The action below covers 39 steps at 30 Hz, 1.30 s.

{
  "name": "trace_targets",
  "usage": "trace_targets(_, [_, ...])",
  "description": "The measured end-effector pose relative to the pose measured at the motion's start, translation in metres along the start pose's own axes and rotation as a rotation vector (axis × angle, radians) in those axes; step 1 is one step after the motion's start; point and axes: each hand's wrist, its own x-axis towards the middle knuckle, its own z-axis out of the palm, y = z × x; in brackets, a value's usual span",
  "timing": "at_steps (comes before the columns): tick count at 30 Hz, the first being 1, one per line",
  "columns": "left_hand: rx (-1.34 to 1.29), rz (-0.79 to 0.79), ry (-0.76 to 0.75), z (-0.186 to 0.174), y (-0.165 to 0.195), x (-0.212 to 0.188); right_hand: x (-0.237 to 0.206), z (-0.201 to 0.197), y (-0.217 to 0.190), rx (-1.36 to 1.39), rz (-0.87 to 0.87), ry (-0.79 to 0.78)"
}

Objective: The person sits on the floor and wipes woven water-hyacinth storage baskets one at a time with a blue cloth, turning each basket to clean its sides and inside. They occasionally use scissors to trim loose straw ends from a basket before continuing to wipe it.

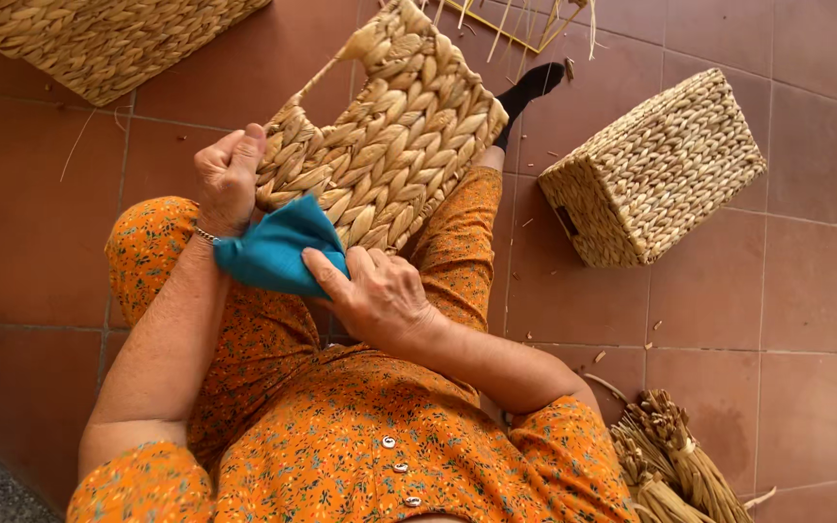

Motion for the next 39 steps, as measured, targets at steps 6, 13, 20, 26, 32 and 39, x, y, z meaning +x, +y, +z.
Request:
trace_targets(6, [-0.098, -0.049, -0.006, -0.003, -0.004, 0.0, 0.001, -0.011, 0.061, 0.125, 0.086, 0.024])
trace_targets(13, [0.034, 0.019, -0.046, -0.015, -0.007, -0.012, 0.041, -0.025, 0.188, -0.281, 0.526, 0.178])
trace_targets(20, [-0.008, 0.046, 0.064, -0.018, -0.013, -0.014, 0.01, -0.007, 0.056, -0.122, 0.207, 0.096])
trace_targets(26, [-0.028, 0.032, -0.014, -0.017, -0.009, -0.026, 0.004, -0.007, 0.047, -0.065, 0.145, 0.126])
trace_targets(32, [0.065, 0.024, -0.075, -0.001, 0.005, -0.046, 0.046, -0.017, 0.195, -0.184, 0.585, 0.224])
trace_targets(39, [0.114, 0.103, 0.001, 0.0, 0.008, -0.046, 0.01, -0.012, 0.048, -0.166, 0.238, 0.179])
